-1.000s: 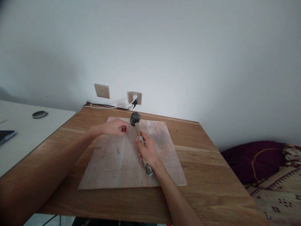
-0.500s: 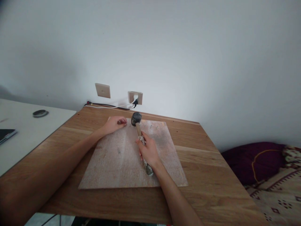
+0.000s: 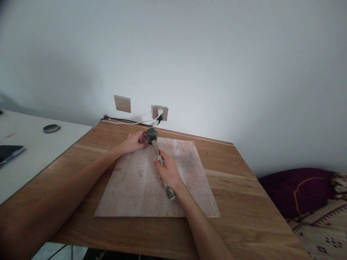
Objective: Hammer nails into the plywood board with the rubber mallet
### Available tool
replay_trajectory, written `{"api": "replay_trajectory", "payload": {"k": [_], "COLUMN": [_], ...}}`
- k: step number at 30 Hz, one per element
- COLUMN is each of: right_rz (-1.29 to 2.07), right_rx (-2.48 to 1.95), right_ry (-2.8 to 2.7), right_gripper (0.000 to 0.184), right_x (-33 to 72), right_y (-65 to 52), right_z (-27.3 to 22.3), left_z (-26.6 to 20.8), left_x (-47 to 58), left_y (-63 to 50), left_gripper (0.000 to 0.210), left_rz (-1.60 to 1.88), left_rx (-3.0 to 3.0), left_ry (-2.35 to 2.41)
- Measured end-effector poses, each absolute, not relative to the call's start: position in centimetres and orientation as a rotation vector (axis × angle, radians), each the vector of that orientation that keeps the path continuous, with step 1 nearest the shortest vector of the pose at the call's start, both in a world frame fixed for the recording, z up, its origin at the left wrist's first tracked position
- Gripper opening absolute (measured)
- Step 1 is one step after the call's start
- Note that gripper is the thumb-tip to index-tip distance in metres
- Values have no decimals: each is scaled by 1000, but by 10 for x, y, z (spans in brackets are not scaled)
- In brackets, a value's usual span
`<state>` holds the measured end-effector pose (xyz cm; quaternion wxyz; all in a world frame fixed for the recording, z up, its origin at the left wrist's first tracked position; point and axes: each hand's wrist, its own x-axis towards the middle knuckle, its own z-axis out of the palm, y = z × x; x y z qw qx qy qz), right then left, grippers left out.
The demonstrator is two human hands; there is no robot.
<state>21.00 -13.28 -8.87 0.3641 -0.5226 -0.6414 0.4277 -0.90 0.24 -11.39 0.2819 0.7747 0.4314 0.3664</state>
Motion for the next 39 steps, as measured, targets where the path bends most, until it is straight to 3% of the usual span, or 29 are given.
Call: {"api": "replay_trajectory", "payload": {"k": [3,6,10,14,17,20,28,39], "right_rz": [1091,1096,1122,1124,1133,1122,1131,1150], "right_rx": [-1357,-1352,-1364,-1341,-1317,-1315,-1300,-1316], "right_ry": [-1683,-1696,-1642,-1605,-1604,-1601,-1580,-1539], "right_gripper": [48,50,57,56,56,57,50,50], "right_x": [211,212,212,214,215,216,218,216], "right_y": [-136,-137,-135,-134,-133,-133,-132,-133], "right_z": [-87,-87,-89,-93,-94,-95,-99,-97], "left_z": [-96,-72,-57,-64,-69,-70,-96,-119], "left_x": [-19,-27,-25,-11,-4,-7,-38,-33], "left_y": [2,-13,-59,-96,-101,-85,-11,-3], "left_gripper": [23,8,23,32,27,22,10,18], "left_rz": [963,712,280,147,122,205,815,968], "left_rx": [2164,2289,2418,2669,2715,2621,2114,2186], "left_ry": [1206,1040,751,737,715,702,1035,1088]}}
